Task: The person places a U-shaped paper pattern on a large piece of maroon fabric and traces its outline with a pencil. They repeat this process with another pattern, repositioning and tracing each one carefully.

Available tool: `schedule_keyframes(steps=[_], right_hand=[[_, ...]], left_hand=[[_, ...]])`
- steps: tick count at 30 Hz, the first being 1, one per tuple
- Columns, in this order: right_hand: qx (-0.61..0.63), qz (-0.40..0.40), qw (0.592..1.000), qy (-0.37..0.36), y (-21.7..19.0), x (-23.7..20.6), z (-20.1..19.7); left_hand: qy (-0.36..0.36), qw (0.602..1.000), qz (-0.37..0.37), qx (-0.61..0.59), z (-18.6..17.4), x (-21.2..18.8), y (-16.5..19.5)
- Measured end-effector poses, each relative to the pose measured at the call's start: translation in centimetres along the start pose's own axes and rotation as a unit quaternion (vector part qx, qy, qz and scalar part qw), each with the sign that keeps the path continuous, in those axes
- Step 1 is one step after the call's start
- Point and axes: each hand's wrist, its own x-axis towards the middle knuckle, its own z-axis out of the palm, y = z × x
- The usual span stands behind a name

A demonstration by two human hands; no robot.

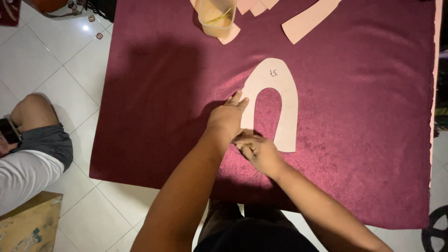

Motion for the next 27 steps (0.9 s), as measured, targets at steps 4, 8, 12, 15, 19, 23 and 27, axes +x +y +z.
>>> schedule_keyframes(steps=[4,8,12,15,19,23,27], right_hand=[[-0.076,-0.004,0.997,0.026,0.4,-0.2,-0.2],[-0.033,-0.021,0.999,0.025,-0.1,0.2,0.7],[-0.123,0.006,0.992,-0.012,0.1,-0.4,-0.8],[-0.128,0.005,0.991,0.027,0.8,-1.6,-2.8],[-0.1,-0.01,0.995,0.026,1.5,-2.2,-2.7],[-0.112,-0.005,0.993,0.036,1.6,-2.3,-2.7],[-0.098,0.05,0.993,0.042,1.6,-2.6,-3.5]], left_hand=[[-0.039,0.999,-0.013,0.003,-0.2,0.0,0.1],[0.001,1.0,-0.002,-0.008,-0.2,-0.3,0.0],[-0.031,0.999,-0.008,0.013,-0.5,-0.3,0.1],[-0.068,0.998,-0.011,-0.008,-0.7,-0.2,0.1],[-0.024,1.0,0.013,-0.007,-0.5,-0.2,0.0],[-0.04,0.999,0.008,-0.012,-0.6,-0.4,-0.1],[-0.067,0.998,-0.007,0.006,-1.3,-0.6,0.3]])
